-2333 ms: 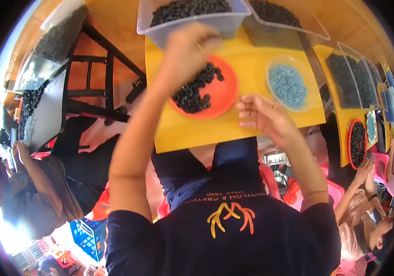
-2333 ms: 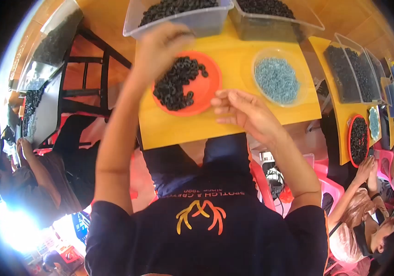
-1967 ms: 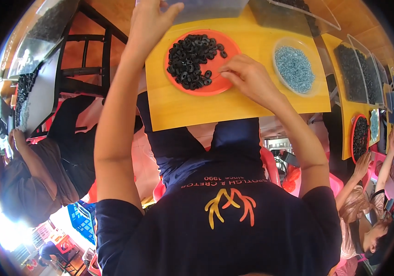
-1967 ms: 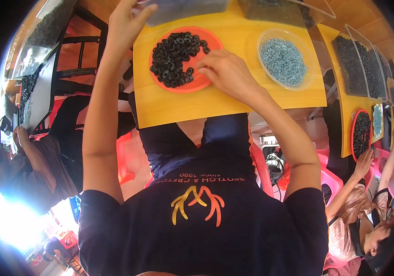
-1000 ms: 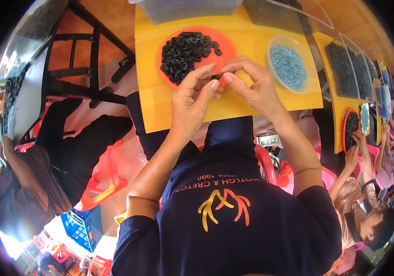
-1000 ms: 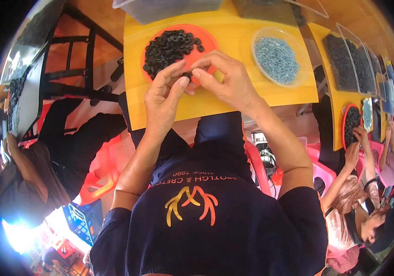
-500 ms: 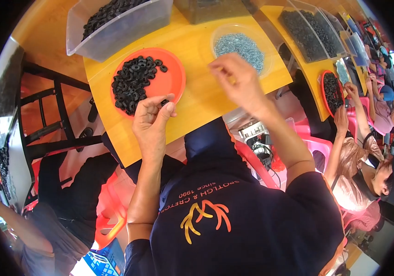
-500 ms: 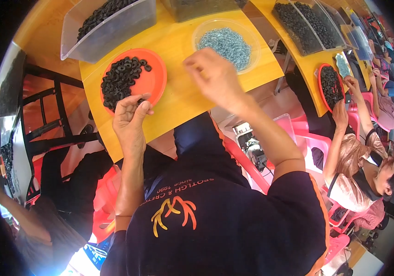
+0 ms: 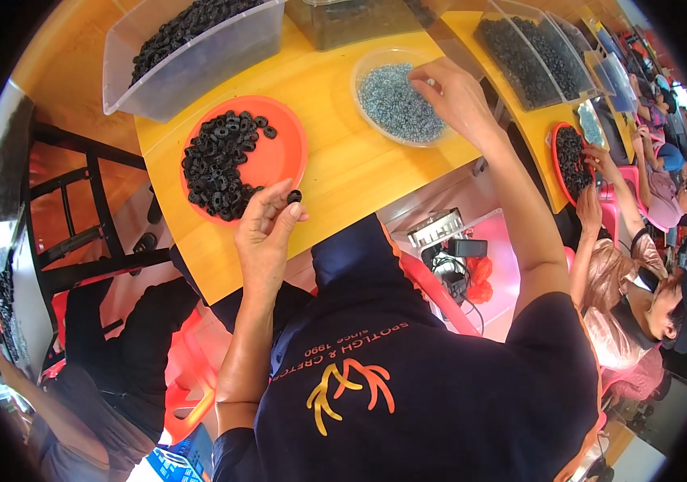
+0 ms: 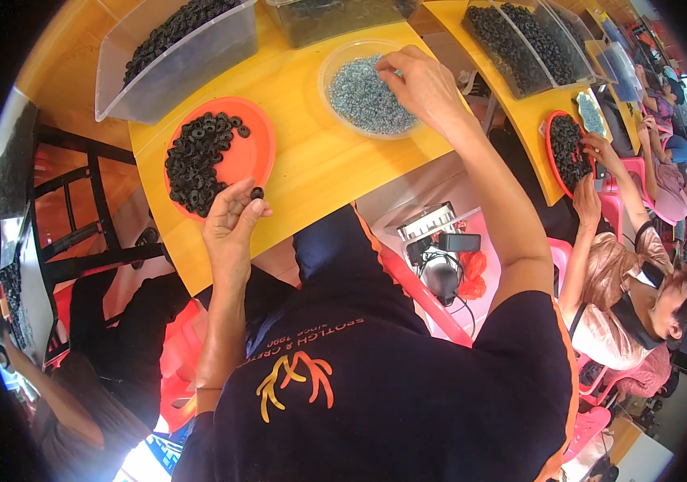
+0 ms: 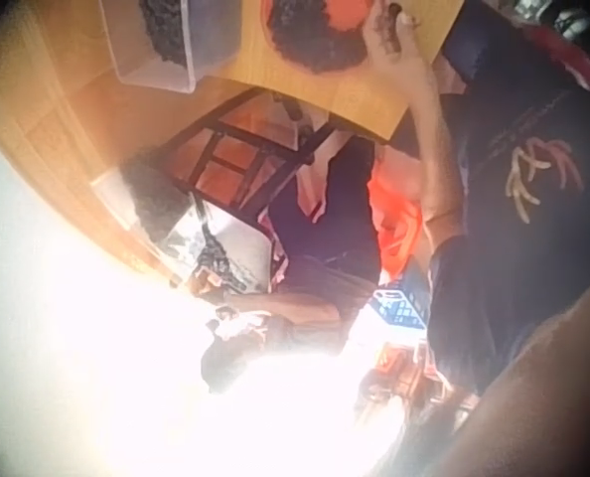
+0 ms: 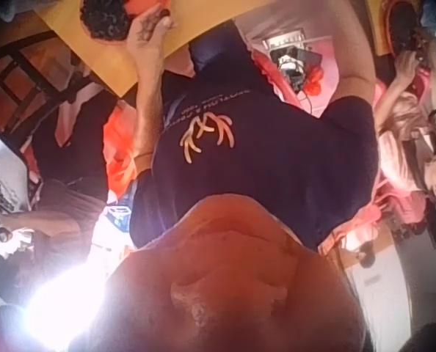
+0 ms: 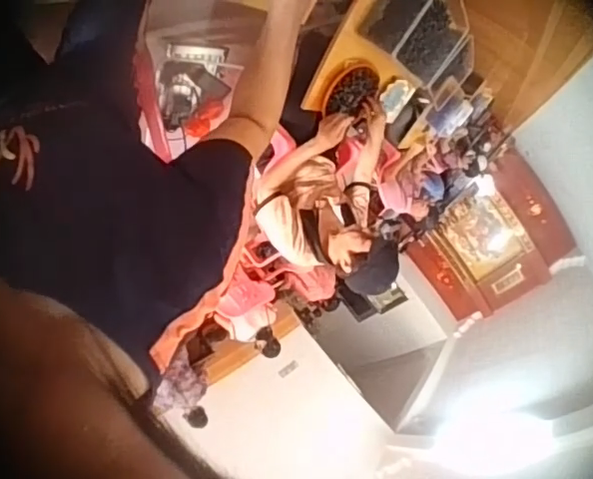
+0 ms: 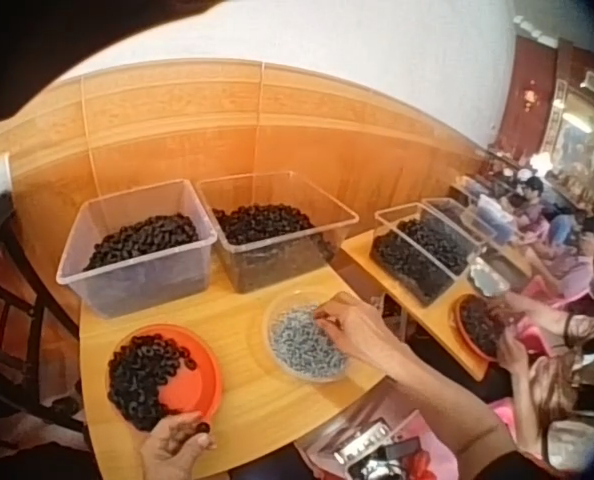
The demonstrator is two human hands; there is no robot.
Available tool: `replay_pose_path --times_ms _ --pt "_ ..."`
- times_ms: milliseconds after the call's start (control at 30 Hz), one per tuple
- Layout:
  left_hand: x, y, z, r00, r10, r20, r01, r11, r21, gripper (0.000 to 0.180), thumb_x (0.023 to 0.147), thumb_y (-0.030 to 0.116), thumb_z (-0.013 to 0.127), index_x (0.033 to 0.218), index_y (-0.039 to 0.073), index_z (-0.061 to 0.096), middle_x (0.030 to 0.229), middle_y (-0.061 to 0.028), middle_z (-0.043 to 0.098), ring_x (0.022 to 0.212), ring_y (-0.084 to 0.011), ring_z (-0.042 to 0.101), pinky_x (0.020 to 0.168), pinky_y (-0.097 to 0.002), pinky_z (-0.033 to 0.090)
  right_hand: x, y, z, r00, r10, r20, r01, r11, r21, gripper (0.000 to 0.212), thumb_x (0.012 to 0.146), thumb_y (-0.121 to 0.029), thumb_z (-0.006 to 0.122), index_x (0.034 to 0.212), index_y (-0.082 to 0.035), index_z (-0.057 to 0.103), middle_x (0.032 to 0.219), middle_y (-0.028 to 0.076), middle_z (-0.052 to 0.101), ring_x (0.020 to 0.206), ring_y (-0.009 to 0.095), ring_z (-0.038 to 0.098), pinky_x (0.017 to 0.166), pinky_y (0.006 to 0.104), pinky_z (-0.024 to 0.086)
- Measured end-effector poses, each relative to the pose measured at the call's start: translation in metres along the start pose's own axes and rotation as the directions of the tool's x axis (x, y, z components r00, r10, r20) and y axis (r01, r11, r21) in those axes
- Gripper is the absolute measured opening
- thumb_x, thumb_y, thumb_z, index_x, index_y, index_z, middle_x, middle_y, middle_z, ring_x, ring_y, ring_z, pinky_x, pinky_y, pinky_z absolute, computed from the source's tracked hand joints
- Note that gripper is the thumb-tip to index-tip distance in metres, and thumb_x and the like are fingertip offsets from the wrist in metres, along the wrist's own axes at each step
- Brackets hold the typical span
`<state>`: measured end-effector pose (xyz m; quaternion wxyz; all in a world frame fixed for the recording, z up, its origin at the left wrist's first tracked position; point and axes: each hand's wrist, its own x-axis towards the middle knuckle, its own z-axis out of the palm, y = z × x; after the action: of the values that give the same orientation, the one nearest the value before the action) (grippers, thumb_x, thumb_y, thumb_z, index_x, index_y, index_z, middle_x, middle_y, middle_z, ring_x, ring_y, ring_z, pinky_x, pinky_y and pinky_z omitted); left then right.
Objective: The person assembles small plastic components by hand, inserting plastic pins into plastic bases.
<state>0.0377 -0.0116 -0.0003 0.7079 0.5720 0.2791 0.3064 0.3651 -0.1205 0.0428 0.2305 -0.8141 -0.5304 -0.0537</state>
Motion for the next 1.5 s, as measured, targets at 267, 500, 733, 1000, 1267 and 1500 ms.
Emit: replay_pose_path --times_ms 267,500,733,1000,1267,1500 --pt "0.001 -0.001 0.0 1.0 0.01 0.026 -0.01 1.0 -0.008 0.026 0.093 -0.004 0.062 0.119 -0.001 0.064 0.097 -0.0025 0.058 0.088 -0.0117 0.064 0.081 -0.0273 0.056 0.022 -0.016 0.016 0.985 -0.155 0.073 0.164 0.978 -0.133 0.022 0.09 -0.022 0.068 0.109 -0.01 0.071 0.106 0.01 0.063 0.098 0.029 0.063 0.081 0.0393 0.051" --pt "0.001 -0.002 -0.005 1.0 0.019 0.018 -0.02 0.999 0.045 0.026 0.092 -0.004 0.063 0.118 -0.001 0.064 0.096 -0.0017 0.055 0.087 -0.0119 0.063 0.08 -0.0261 0.054 0.024 -0.019 0.028 0.992 -0.112 0.059 0.123 0.961 -0.246 0.018 0.087 -0.022 0.07 0.098 -0.008 0.071 0.105 0.01 0.063 0.098 0.03 0.063 0.082 0.0406 0.052" --pt "0.003 0.0 -0.006 0.999 0.039 0.038 -0.036 0.996 -0.079 0.021 0.092 -0.005 0.063 0.113 0.0 0.065 0.106 -0.0053 0.058 0.089 -0.0127 0.063 0.079 -0.0274 0.055 0.024 -0.017 0.012 0.999 0.03 -0.022 -0.028 0.997 0.067 0.021 0.09 -0.023 0.068 0.101 -0.006 0.073 0.095 0.006 0.068 0.084 0.024 0.063 0.077 0.035 0.051" --pt "0.01 0.01 0.014 0.998 -0.019 0.053 0.027 0.989 -0.146 0.026 0.09 0.0 0.067 0.116 -0.004 0.063 0.096 -0.0079 0.068 0.081 -0.0151 0.067 0.077 -0.0268 0.054 0.005 -0.05 -0.01 0.883 0.207 0.421 -0.468 0.436 0.769 0.027 0.094 -0.027 0.067 0.106 -0.003 0.072 0.077 -0.004 0.059 0.065 0.003 0.044 0.059 0.0196 0.034" --pt "0.017 0.018 0.025 0.995 0.032 0.089 -0.008 0.968 -0.253 0.02 0.092 0.0 0.067 0.111 -0.004 0.063 0.097 -0.0071 0.069 0.083 -0.0135 0.067 0.077 -0.0271 0.055 -0.028 -0.129 -0.004 0.915 -0.05 0.401 -0.353 0.385 0.853 0.023 0.096 -0.019 0.066 0.106 0.001 0.07 0.093 0.002 0.069 0.083 0.006 0.058 0.076 0.0221 0.047" --pt "0.004 0.014 0.015 0.997 0.069 0.035 -0.06 0.978 -0.199 0.019 0.091 -0.001 0.068 0.11 -0.002 0.064 0.097 -0.0062 0.068 0.083 -0.0115 0.065 0.075 -0.0253 0.054 -0.043 -0.143 0.021 0.961 -0.06 0.27 -0.198 0.532 0.823 0.017 0.094 -0.015 0.068 0.101 0.0 0.07 0.092 0.005 0.068 0.08 0.008 0.062 0.073 0.0241 0.049"
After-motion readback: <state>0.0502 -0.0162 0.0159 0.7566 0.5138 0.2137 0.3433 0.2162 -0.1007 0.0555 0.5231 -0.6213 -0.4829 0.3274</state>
